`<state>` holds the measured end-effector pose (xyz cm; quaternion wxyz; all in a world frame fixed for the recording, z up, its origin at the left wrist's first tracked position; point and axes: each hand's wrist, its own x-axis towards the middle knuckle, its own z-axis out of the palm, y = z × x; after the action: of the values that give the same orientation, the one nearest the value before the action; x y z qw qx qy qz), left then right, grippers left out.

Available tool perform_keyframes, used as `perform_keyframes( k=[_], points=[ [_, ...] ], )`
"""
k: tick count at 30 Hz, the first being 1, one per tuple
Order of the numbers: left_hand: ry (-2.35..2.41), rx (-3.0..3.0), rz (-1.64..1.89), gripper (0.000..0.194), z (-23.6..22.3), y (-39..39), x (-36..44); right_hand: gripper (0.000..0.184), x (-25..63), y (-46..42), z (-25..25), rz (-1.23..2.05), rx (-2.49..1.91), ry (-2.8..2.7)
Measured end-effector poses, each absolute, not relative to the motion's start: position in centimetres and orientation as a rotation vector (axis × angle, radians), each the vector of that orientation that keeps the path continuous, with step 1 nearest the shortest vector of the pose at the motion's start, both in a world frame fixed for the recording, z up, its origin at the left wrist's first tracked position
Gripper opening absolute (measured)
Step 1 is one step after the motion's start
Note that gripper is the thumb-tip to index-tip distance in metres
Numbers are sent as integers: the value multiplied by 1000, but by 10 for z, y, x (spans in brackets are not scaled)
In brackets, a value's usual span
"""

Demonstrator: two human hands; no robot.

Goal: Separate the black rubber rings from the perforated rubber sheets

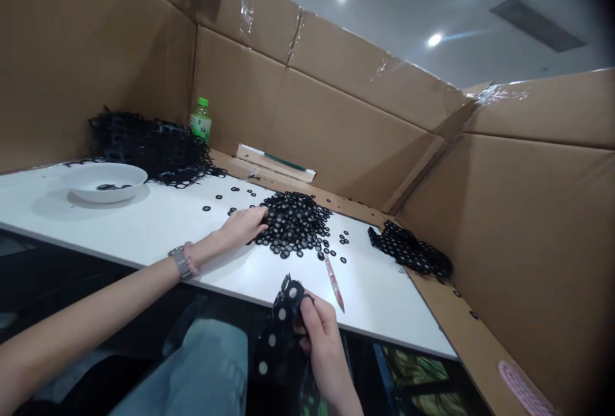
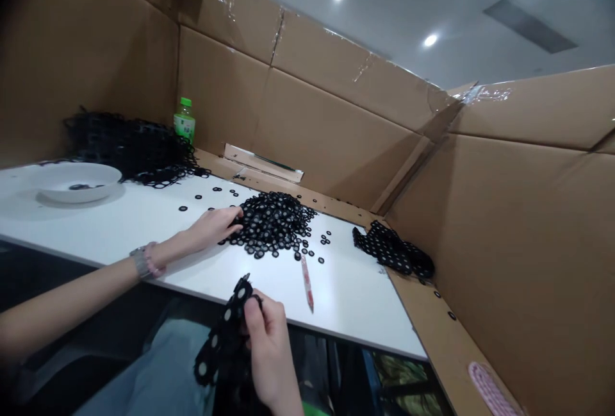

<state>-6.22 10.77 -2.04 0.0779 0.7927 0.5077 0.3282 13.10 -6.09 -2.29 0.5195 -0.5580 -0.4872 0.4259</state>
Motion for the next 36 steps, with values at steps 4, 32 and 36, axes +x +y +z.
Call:
perform_keyframes(
  k=[4, 32, 36],
  points=[
    [1186, 2432, 1202, 31, 7, 52, -52, 41, 135, -55, -31, 983, -1332, -1273],
    [1479, 2485, 947, 9, -25, 144, -69, 31, 138, -56, -10, 1191, -978, -1046],
    [1465, 2515, 942, 16, -27, 147, -67, 36, 136, -58, -11, 1232, -991, -988]
  ],
)
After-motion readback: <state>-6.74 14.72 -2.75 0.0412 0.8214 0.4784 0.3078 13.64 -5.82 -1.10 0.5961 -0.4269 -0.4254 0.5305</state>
